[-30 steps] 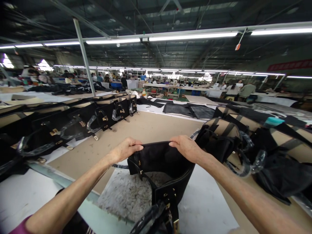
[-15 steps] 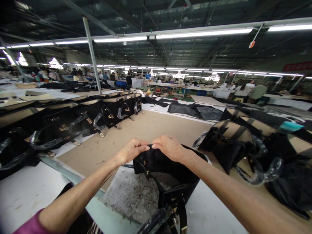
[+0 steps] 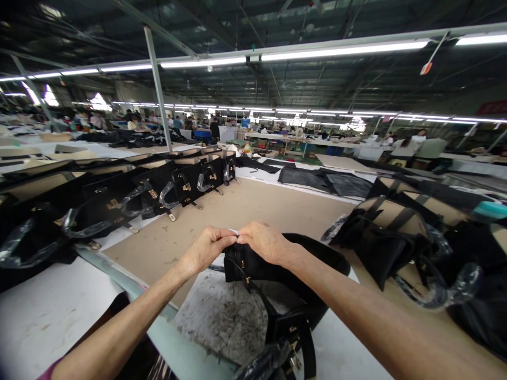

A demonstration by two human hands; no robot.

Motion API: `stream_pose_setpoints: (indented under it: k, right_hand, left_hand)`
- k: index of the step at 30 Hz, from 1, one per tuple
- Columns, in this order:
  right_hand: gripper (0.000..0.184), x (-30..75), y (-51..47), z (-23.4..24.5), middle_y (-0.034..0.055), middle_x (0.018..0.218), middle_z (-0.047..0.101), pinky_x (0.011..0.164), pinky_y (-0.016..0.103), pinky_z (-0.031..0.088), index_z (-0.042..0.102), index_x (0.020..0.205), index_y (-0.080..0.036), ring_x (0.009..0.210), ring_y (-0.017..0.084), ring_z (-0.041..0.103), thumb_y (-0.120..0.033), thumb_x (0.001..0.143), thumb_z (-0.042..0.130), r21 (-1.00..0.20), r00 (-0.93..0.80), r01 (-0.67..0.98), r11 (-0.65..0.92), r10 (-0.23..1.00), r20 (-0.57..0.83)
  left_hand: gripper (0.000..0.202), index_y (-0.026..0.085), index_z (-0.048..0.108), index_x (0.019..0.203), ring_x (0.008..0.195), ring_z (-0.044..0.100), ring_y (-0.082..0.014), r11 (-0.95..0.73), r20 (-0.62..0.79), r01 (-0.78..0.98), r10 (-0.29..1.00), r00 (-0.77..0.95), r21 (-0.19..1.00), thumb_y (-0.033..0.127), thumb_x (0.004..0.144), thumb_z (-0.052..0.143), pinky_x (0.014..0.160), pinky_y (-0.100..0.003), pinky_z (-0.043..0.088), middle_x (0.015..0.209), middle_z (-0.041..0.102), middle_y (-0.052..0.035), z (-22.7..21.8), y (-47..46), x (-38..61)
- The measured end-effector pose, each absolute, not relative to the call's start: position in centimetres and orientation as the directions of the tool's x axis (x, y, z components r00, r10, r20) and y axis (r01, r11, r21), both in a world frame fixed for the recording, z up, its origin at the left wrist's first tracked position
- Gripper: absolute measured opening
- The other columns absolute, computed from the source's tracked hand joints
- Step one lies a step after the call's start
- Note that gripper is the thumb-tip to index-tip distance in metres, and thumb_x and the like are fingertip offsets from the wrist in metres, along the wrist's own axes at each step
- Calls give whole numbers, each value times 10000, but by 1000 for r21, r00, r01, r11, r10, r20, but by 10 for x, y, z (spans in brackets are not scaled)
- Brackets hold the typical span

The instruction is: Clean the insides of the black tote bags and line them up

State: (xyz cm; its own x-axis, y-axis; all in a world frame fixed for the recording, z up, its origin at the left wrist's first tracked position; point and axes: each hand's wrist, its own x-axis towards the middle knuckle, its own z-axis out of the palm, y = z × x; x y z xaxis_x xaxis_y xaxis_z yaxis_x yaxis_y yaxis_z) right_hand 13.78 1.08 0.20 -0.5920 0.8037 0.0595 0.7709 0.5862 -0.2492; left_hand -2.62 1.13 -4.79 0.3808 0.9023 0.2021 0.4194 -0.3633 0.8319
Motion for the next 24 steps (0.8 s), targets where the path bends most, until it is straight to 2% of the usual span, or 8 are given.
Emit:
stream_pose_setpoints:
  k: [4,8,13,16,19,22,24]
  right_hand:
    - [325,154,14,3,-26,555,490,544,199,277,563,641,-172,538,89,412,-327,851,369,-212,-570,797,566,820,50]
    - [334,202,11,7,-19,569,497,552,203,304,533,635,-178,555,102,449,-345,859,350,-161,-487,861,482,873,10]
    - [309,259,-9,4,-12,606,511,591,227,360,502,692,-191,585,125,487,-365,859,308,-230,-309,927,297,951,-17]
    - [306,276,-22,2,-2,621,518,575,229,382,465,651,-187,586,131,498,-392,838,335,-276,-190,945,175,981,-28]
    - [331,285,-33,2,1,593,511,468,209,383,430,632,-180,511,122,514,-440,821,350,-364,-30,931,-27,988,-150]
    - [354,291,-43,2,9,528,538,402,205,379,462,734,-181,421,130,532,-486,829,308,-406,104,883,-238,940,-324]
    - [385,296,-49,-2,23,497,558,375,202,366,474,798,-180,381,135,529,-499,842,264,-414,134,860,-300,914,-383]
  left_hand:
    - [341,118,627,671,507,361,-84,-316,163,418,918,362,851,390,717,426,503,-188,308,507,430,33,-46,11,-23]
    - [339,129,626,672,526,390,-99,-285,139,422,929,344,861,404,713,433,519,-191,326,515,458,28,-45,10,-23]
    - [347,127,618,670,575,414,-109,-306,152,413,918,366,858,401,735,415,545,-185,337,566,486,16,-43,7,-24]
    - [348,132,611,670,592,412,-105,-338,171,425,908,383,840,388,756,393,550,-180,332,595,491,16,-42,6,-24]
    - [353,128,610,678,584,406,-103,-338,168,437,908,383,833,389,763,387,540,-181,324,583,478,17,-42,5,-24]
    - [358,125,609,686,582,407,-105,-336,164,442,909,382,832,398,761,388,535,-182,321,575,463,18,-43,4,-23]
    - [353,125,602,669,561,389,-99,-343,178,451,912,369,824,393,759,390,522,-182,311,559,443,23,-44,3,-23]
